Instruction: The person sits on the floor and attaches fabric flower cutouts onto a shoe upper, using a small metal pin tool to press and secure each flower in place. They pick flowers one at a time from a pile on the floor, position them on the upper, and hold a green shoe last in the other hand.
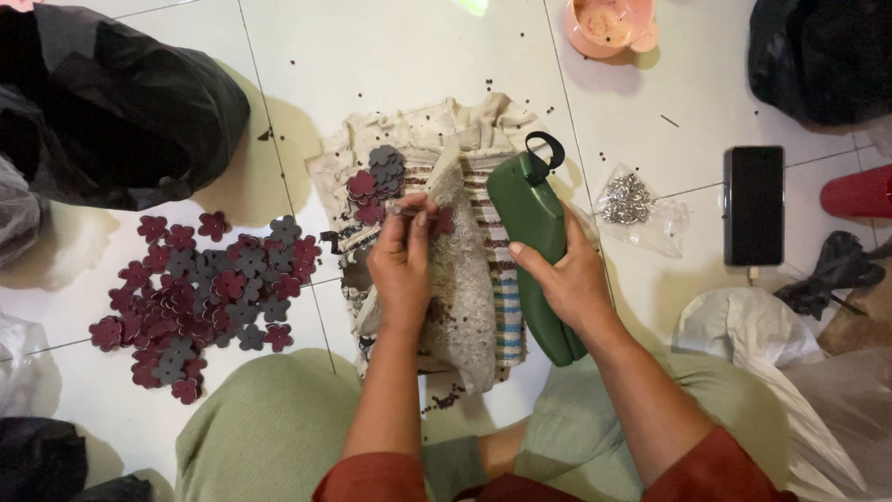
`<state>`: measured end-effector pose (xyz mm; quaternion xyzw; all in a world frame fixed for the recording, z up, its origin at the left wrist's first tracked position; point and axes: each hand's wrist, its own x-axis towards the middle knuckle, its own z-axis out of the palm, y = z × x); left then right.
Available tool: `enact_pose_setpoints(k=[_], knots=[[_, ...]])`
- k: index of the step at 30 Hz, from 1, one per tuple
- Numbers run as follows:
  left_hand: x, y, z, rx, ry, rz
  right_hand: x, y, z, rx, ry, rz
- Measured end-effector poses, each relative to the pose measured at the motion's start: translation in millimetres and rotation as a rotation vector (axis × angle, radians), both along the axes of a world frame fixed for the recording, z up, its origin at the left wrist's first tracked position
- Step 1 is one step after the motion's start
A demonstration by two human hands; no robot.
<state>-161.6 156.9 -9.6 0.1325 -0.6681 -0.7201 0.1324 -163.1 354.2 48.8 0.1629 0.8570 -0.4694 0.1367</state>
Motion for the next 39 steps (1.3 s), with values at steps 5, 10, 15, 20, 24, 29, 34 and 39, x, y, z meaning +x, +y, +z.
enact_pose_setpoints(k=[5, 10, 15, 20, 24, 29, 34, 39], knots=[[2, -2, 13, -0.404, 0.037, -0.052, 1, 0, 6, 0.007, 0.139, 0.069], [-1, -3, 14, -0.460, 0.118, -0.090, 3, -5, 31, 0.040, 0.291, 0.132], [-5, -5, 10, -0.471, 0.105, -0.108, 9, -10, 60, -0.081, 0.474, 0.139], [-5, -4, 9, -0.510, 0.137, -0.102, 16, -13, 74, -0.144, 0.534, 0.179], [-3, -5, 9, -0.503, 0.131, -0.137, 20, -18, 75, -0.076, 0.603, 0.208], [-3, -6, 11, -0.449, 0.140, -0.142, 21, -19, 64, -0.089, 0.529, 0.217], [-4, -3, 17, -0.570, 0.091, -0.162, 27, -7, 66, 0.028, 0.522, 0.248], [-3, -3, 18, -0.630, 0.180, -0.166, 58, 4, 103, -0.387, 0.682, 0.175]])
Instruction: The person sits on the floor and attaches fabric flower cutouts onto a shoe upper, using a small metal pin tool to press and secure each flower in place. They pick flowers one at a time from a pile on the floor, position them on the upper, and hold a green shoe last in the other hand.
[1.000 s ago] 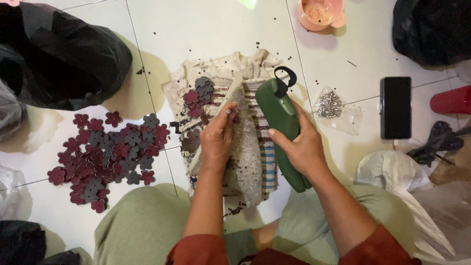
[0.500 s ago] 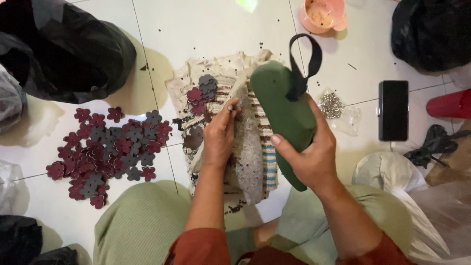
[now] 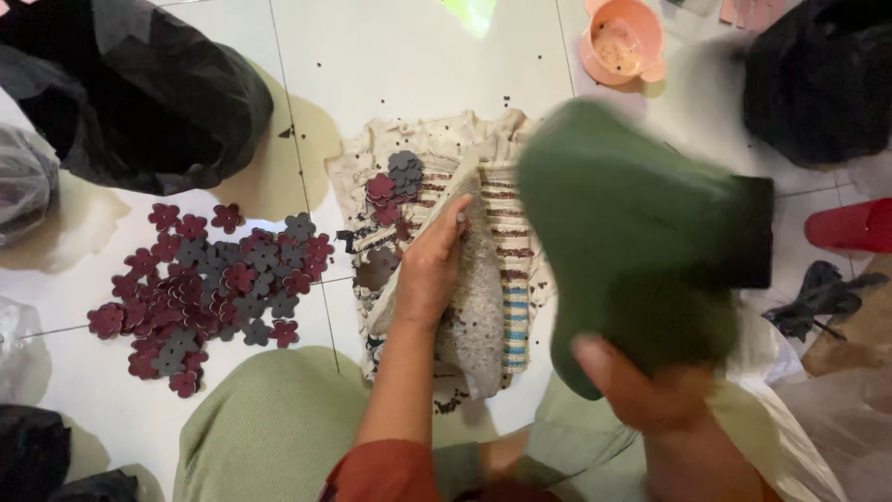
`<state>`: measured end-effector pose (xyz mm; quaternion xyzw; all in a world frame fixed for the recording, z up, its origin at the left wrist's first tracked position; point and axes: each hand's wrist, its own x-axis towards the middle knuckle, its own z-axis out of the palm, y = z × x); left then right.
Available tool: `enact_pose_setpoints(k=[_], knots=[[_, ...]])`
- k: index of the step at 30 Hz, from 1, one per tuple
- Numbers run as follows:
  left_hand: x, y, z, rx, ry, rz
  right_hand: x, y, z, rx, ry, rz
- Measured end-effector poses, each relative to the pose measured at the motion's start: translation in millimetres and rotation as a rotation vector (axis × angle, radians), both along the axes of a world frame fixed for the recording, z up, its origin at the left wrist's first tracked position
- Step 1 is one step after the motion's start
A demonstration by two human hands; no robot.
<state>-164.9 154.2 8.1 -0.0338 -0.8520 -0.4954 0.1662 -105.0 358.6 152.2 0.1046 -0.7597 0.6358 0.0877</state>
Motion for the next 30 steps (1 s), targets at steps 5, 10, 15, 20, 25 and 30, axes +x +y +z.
enact_pose_setpoints(k=[5, 10, 15, 20, 25, 30], knots=[[0, 0, -11, 0.005, 0.036, -0.024, -26, -19, -15, 0.478, 0.210, 0.154], [5, -3, -18, 0.023, -0.057, -0.042, -54, -36, -33, 0.661, -0.183, 0.147], [-2, 1, -16, -0.048, -0.034, -0.029, -34, -17, 1, 0.345, -0.185, 0.060], [0, 3, -16, -0.045, 0.017, -0.032, -13, -4, -15, 0.298, -0.013, 0.042], [-2, 2, -23, -0.097, -0.040, -0.016, -46, -21, -58, 0.562, -0.078, 0.193], [0, 4, -25, -0.040, -0.009, -0.014, -29, -5, -13, 0.273, -0.226, 0.056]])
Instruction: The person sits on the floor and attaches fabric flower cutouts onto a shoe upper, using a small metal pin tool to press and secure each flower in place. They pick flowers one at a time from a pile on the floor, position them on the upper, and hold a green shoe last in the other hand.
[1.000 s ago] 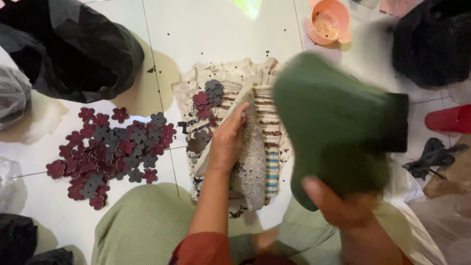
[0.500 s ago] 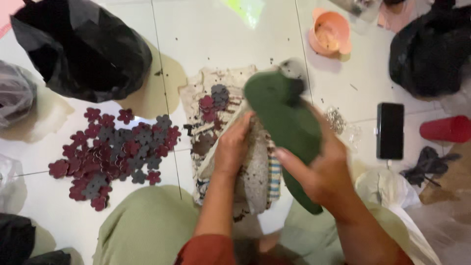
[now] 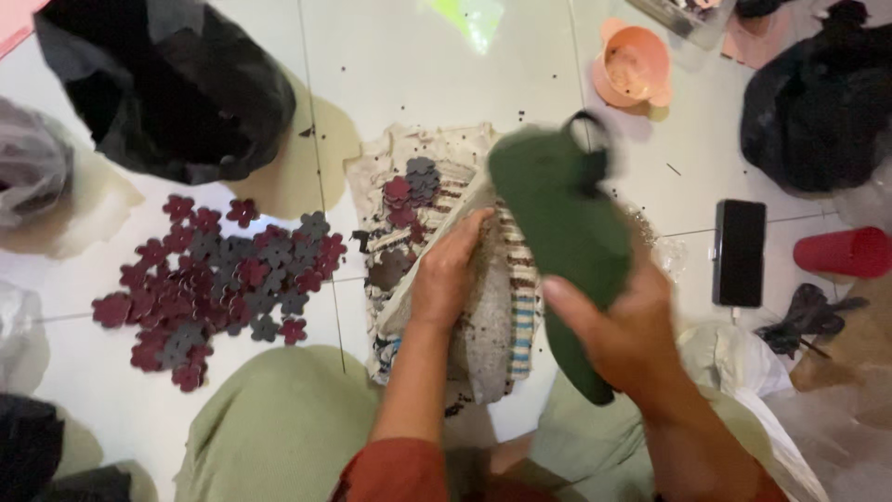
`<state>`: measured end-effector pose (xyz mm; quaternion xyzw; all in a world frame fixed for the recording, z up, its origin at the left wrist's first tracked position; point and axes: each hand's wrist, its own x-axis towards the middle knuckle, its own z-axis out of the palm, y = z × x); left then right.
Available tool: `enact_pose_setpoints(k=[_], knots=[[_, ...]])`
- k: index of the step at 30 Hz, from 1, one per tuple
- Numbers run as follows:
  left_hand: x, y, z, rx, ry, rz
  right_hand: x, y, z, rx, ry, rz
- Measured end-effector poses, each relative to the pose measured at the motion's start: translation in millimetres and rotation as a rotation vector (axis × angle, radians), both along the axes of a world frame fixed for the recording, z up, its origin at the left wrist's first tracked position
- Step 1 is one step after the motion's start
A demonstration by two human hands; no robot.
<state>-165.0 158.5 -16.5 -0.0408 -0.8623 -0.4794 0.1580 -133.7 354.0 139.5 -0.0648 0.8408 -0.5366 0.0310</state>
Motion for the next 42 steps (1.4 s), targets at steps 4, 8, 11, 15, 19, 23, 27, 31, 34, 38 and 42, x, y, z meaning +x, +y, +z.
enact_pose_setpoints(k=[4, 8, 11, 15, 19, 23, 27, 31, 34, 38, 42], knots=[[2, 1, 0, 0.016, -0.042, 0.003, 14, 5, 10, -0.353, 0.137, -0.071], [-1, 1, -5, -0.068, 0.000, 0.028, -14, -21, -28, 0.525, 0.691, 0.222], [0, 0, -6, 0.034, -0.037, -0.016, -19, -28, -32, 0.345, 0.167, 0.145], [-1, -1, -1, 0.138, -0.066, 0.065, -12, -27, -19, 0.287, 0.006, -0.088], [-4, 0, 3, 0.109, -0.087, 0.111, -8, -27, -28, 0.535, 0.122, 0.002], [-4, 0, -1, 0.196, -0.103, 0.109, -3, -26, -53, 0.774, 0.145, 0.110], [-6, -7, -2, 0.824, -0.057, 0.317, -5, -15, -70, 0.478, -0.102, 0.039], [2, -14, 13, 0.321, -0.082, 0.441, -8, -3, -79, -0.004, -0.322, -0.108], [1, -14, 30, -0.220, -0.128, 0.334, -12, 6, -83, -0.092, -0.257, -0.195], [-3, -11, 46, -0.347, -0.109, 0.280, -23, 18, -86, 0.010, -0.200, -0.244], [-4, -19, 52, -0.191, -0.300, 0.365, -31, 24, -89, -0.004, -0.164, -0.244]])
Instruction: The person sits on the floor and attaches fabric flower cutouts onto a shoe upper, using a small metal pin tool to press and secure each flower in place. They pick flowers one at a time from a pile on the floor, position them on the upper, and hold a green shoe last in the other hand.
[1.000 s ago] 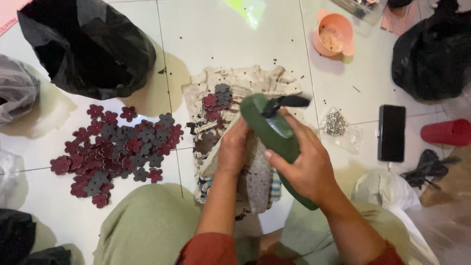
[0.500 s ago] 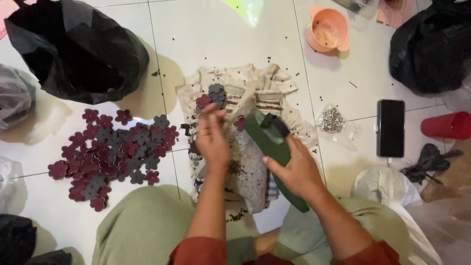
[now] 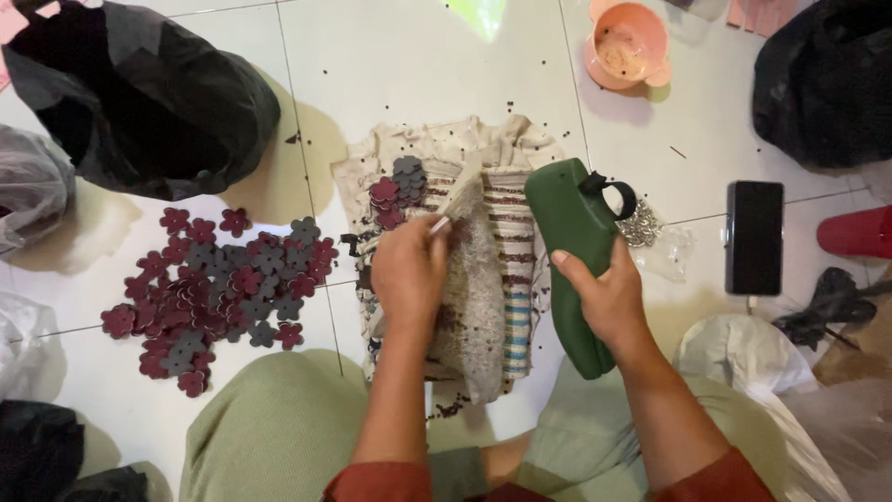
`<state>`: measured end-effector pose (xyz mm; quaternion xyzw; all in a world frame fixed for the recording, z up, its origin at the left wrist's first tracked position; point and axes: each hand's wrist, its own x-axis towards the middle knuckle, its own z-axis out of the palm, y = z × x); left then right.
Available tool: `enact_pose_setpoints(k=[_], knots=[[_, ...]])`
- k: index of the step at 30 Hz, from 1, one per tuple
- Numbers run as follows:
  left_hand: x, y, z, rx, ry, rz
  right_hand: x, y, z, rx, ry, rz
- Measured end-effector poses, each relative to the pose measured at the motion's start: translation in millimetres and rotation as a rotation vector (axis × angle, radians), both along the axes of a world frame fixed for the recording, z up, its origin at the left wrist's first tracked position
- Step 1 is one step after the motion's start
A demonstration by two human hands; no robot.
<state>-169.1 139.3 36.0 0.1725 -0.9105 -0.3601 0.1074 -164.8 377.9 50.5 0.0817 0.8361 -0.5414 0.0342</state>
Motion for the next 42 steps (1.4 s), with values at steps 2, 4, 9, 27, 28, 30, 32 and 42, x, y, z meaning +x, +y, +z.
enact_pose_setpoints(k=[2, 4, 9, 27, 28, 30, 32, 42], knots=[[-2, -19, 2, 0.235, -0.290, 0.178, -2, 0, -2, -0.031, -0.037, -0.027], [7, -47, 6, -0.184, -0.068, 0.316, -3, 0, -4, 0.032, -0.048, -0.031], [-5, -79, -5, -0.171, -0.254, 0.333, -4, -2, -7, 0.051, -0.089, -0.024], [-28, -60, 14, 0.263, -0.319, 0.231, -7, -13, 8, 0.092, -0.096, 0.044], [-25, -56, 19, 0.370, -0.357, 0.173, -7, -13, 7, 0.078, -0.099, 0.043], [-22, -37, 23, 0.370, -0.460, 0.012, -7, -14, 7, 0.083, -0.101, 0.047], [-22, -21, 22, 0.321, -0.496, -0.087, -7, -15, 7, 0.121, -0.101, 0.058], [-7, -16, -24, 0.832, -0.042, 0.007, -8, -13, 8, 0.101, -0.082, 0.084]])
